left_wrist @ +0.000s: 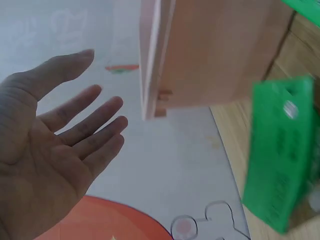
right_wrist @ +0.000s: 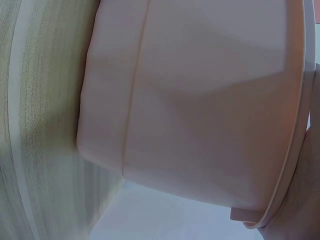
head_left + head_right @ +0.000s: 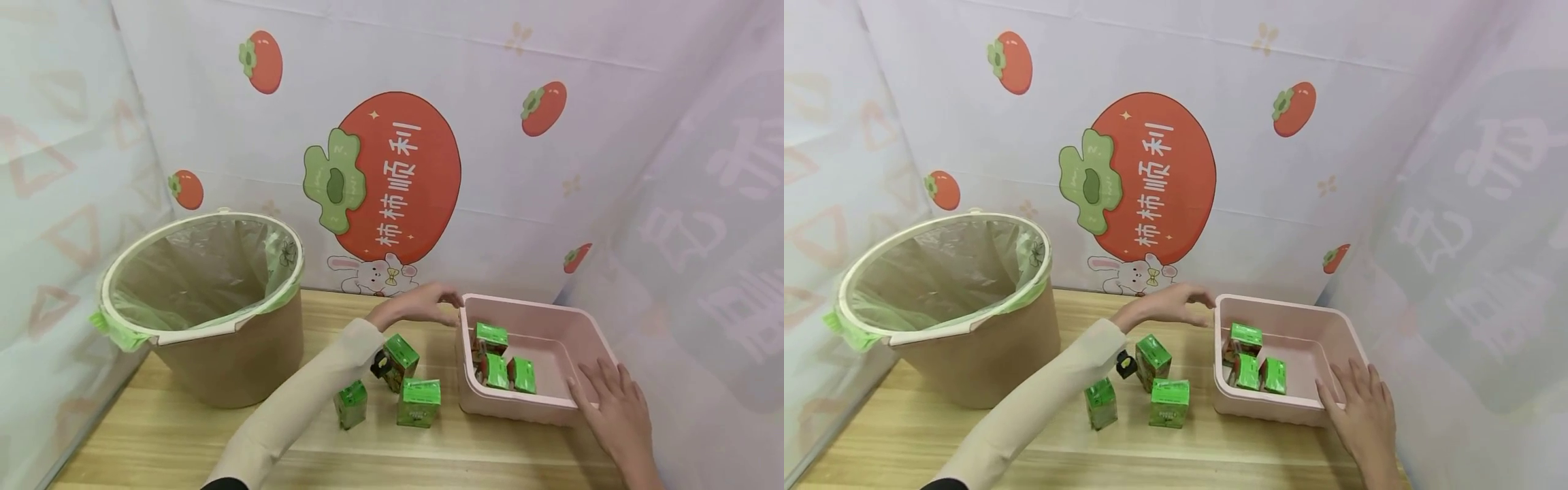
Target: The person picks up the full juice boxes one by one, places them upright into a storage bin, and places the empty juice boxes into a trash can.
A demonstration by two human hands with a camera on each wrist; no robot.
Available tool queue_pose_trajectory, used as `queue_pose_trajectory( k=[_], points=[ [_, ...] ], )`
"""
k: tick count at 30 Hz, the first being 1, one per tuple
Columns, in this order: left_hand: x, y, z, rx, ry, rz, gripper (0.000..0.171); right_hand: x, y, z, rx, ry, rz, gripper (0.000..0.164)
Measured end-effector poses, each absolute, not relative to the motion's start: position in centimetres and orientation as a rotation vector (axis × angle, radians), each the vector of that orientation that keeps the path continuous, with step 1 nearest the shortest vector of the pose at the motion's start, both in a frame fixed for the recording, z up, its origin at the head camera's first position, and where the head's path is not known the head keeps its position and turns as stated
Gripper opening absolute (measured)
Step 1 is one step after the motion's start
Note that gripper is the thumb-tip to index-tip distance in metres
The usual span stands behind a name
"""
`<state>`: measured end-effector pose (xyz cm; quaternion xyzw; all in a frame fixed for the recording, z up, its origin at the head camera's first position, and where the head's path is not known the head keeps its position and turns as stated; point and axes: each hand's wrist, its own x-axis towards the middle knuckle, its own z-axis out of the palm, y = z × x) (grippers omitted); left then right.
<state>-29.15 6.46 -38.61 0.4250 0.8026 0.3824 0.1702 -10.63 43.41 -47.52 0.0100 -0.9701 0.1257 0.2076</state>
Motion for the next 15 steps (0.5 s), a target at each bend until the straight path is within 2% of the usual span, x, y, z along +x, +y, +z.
queue_pose_trajectory(
  k=[15],
  points=[
    [-28.9,1.0,-41.6,1.108,2.224,0.99,0.042,-10.8,43.7,-47.7,0.048,-2.69,0.346,0.05]
  ],
)
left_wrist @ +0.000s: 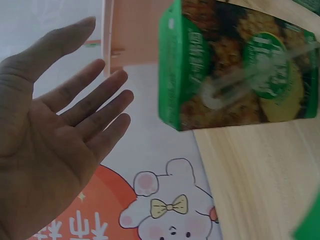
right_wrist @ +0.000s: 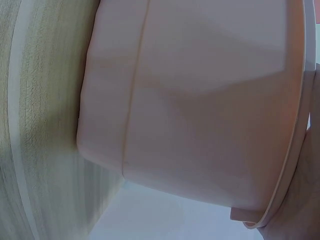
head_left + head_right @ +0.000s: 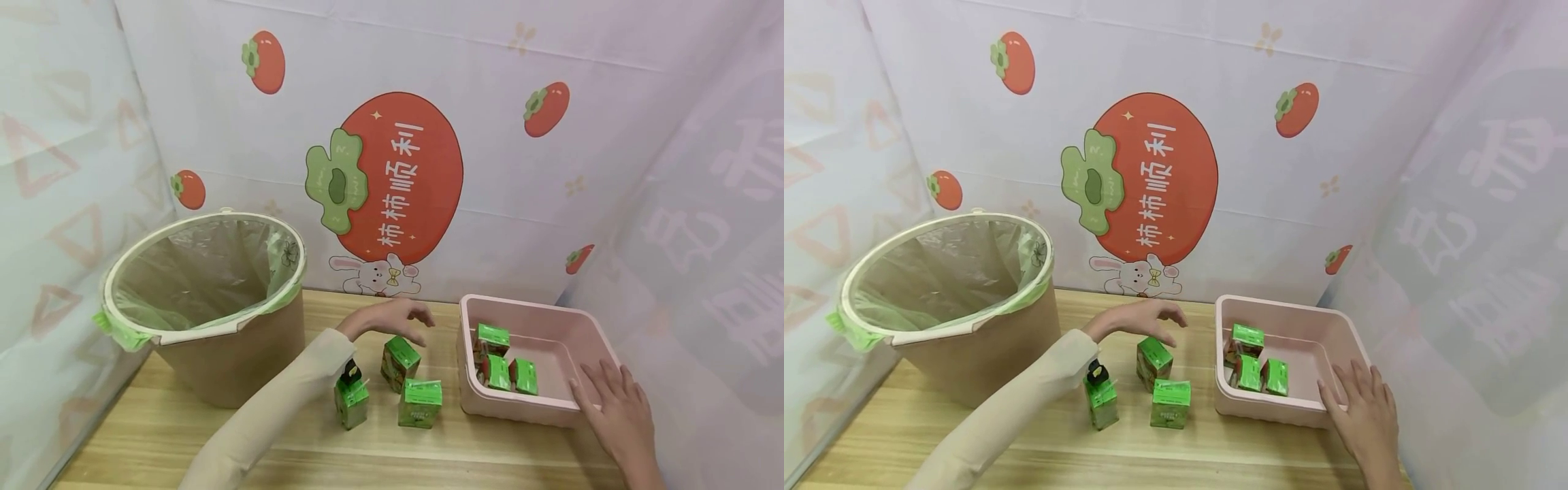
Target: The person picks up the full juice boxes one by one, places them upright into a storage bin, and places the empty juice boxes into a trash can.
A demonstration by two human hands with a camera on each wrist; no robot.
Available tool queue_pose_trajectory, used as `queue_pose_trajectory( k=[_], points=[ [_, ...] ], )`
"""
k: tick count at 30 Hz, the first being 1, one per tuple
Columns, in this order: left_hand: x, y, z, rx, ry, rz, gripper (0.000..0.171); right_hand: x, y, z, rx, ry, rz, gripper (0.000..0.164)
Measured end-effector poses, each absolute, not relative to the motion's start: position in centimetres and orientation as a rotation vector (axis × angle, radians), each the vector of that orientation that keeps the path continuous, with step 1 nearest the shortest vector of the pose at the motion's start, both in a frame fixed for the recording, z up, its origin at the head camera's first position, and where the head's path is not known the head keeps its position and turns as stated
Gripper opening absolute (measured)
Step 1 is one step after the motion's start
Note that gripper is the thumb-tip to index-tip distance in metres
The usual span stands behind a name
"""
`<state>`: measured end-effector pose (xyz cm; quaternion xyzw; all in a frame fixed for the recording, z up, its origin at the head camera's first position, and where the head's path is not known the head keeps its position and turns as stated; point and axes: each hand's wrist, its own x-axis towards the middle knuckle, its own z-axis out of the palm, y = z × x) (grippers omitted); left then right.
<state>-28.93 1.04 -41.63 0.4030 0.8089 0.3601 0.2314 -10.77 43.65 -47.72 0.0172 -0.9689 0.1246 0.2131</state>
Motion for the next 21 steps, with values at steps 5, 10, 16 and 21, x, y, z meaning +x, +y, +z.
queue_pose_trajectory(
  k=[5,10,16,21],
  points=[
    [-28.5,-0.1,-42.6,1.095,2.112,1.007,0.047,-10.8,43.6,-47.8,0.04,-2.685,0.353,0.05],
    [-28.6,-0.9,-43.3,1.089,2.06,0.979,0.049,-10.8,43.7,-47.6,0.046,-2.685,0.349,0.05],
    [-28.9,-0.8,-43.0,1.135,2.064,0.879,0.053,-10.6,43.7,-47.5,0.028,-2.705,0.351,0.051],
    [-29.0,-0.9,-43.0,1.16,2.081,0.807,0.046,-10.7,43.8,-47.7,0.026,-2.707,0.356,0.051]
  ],
)
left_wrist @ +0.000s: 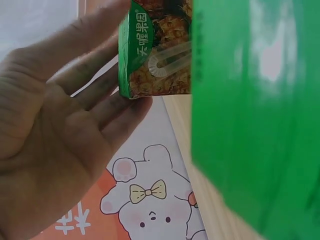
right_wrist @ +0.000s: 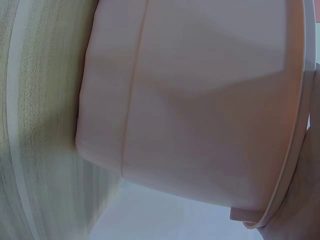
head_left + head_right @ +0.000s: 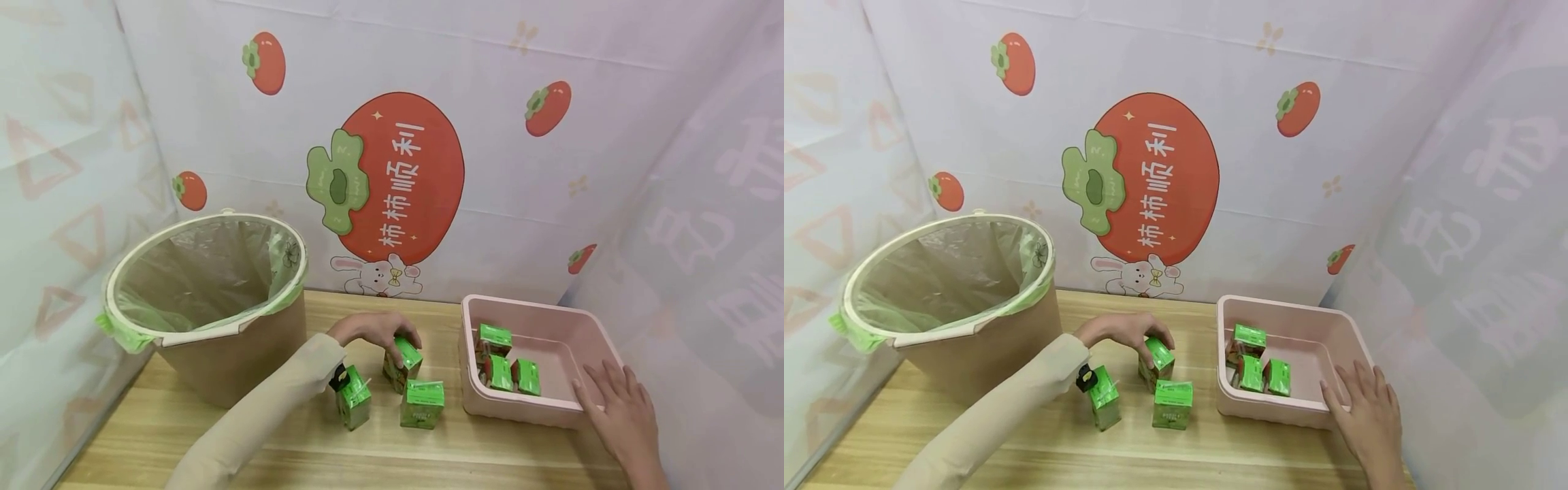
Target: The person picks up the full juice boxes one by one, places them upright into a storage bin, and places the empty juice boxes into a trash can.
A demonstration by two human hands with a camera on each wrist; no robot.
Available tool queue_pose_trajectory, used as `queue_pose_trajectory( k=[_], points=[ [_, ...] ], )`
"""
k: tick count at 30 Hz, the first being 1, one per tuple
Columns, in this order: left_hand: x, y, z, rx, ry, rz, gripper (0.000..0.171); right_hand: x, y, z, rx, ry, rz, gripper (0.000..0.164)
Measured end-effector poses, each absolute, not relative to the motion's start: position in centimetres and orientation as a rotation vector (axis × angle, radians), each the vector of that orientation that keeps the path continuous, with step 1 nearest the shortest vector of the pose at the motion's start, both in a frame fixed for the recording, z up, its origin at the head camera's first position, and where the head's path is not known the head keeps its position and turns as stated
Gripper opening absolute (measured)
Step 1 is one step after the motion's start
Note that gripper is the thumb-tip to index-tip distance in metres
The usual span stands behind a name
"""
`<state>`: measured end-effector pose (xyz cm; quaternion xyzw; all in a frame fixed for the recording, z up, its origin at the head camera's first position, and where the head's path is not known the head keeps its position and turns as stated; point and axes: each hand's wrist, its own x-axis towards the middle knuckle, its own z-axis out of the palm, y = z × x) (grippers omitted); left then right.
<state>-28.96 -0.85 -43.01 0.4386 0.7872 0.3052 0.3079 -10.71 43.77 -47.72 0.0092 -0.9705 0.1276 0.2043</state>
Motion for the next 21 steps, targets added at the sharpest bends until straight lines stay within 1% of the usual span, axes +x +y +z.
queue_pose_trajectory(
  k=[4,13,21],
  points=[
    [-28.83,-0.87,-42.72,1.14,2.095,0.798,0.039,-10.7,43.79,-47.74,0.018,-2.702,0.36,0.051],
    [-28.89,-1.03,-42.86,1.119,2.111,0.758,0.042,-10.67,43.78,-47.93,0.032,-2.703,0.364,0.052],
    [-28.98,-0.78,-43.03,1.146,2.14,0.753,0.038,-10.68,43.79,-47.95,0.042,-2.677,0.36,0.05]
  ],
)
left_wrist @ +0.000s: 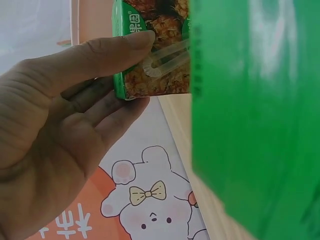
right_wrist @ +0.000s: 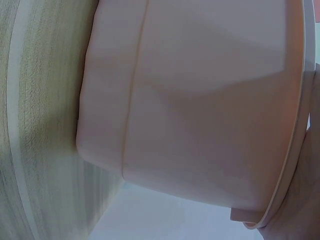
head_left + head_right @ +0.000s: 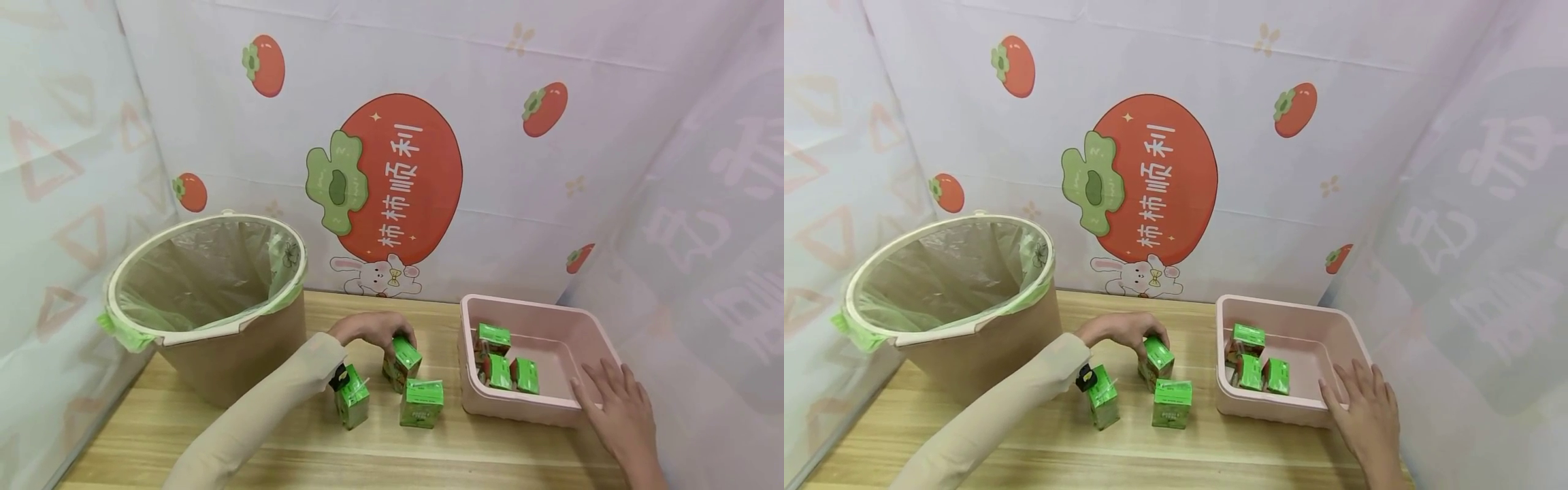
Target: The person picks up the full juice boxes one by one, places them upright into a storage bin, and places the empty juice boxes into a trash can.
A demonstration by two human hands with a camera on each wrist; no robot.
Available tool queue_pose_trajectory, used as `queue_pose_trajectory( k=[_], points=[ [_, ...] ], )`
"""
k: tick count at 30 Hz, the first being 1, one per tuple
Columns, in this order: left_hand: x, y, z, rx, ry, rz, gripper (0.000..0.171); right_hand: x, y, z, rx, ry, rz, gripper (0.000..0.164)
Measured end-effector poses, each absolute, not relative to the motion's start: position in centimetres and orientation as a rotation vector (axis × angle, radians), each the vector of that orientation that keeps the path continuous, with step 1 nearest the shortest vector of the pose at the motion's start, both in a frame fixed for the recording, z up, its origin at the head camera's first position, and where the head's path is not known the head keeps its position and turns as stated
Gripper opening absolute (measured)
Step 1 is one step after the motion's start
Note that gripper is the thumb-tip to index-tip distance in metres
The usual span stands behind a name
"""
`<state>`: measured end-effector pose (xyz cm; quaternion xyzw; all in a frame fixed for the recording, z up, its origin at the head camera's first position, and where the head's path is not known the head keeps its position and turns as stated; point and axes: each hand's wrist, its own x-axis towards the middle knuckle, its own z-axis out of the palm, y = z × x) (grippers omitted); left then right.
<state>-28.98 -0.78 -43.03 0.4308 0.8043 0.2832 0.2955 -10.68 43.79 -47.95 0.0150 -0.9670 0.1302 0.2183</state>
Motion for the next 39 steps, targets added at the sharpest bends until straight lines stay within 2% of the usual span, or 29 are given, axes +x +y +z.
queue_pose_trajectory(
  k=[7,22,39],
  points=[
    [-29.0,-1.0,-42.7,1.167,2.191,0.768,0.037,-10.7,43.7,-47.8,0.035,-2.692,0.361,0.051],
    [-29.3,0.0,-38.9,1.2,2.372,0.898,0.035,-10.6,43.7,-47.7,0.035,-2.686,0.357,0.051],
    [-29.0,4.7,-34.2,1.278,2.412,1.12,0.036,-10.6,43.7,-47.8,0.038,-2.696,0.369,0.051]
  ],
)
